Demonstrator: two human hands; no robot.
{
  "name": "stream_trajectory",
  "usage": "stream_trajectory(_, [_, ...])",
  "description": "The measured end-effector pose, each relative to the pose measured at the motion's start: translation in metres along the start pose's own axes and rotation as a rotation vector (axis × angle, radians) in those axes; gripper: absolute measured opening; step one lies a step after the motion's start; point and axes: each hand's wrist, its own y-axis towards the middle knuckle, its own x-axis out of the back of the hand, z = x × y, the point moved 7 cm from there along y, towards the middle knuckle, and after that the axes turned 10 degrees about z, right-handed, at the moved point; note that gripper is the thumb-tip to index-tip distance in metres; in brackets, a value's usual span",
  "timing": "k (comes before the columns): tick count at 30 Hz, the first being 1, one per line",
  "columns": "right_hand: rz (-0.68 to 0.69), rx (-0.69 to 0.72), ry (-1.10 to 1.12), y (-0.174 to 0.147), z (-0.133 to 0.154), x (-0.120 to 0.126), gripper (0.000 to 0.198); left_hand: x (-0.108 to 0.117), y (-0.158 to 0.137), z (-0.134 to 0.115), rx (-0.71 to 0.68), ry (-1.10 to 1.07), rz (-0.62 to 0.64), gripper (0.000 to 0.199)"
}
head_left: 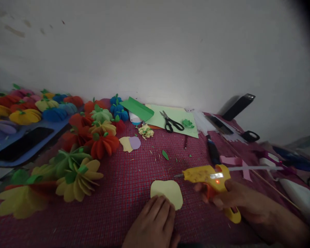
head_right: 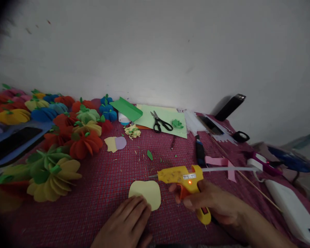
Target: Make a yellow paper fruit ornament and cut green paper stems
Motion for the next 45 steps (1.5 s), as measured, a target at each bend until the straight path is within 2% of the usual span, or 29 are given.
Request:
stream_trajectory(4, [0.084,-0.048,0.004,0.001,0.006,-0.011,0.029,0.000,-0.001,0.000,-0.003,-0.006,-0.013,0.040])
stream_trajectory(10, [0.029,-0.069,-0.276,0.012,0.015,-0.016,0.030,-0.002,-0.001,0.001,0.004,-0.040,0.011,0.041])
stream_trajectory(15, [0.057,-0.077,-0.418,0.020,0.021,-0.021,0.034,-0.002,-0.001,0.002,0.009,-0.064,0.007,0.041])
stream_trajectory(23, [0.072,-0.025,-0.498,0.024,0.028,-0.028,0.030,0.000,0.000,0.001,0.027,-0.058,-0.004,0.040])
stream_trajectory(45, [0.039,-0.022,-0.664,0.032,0.026,-0.023,0.033,-0.005,-0.001,0.000,0.018,-0.084,0.069,0.043])
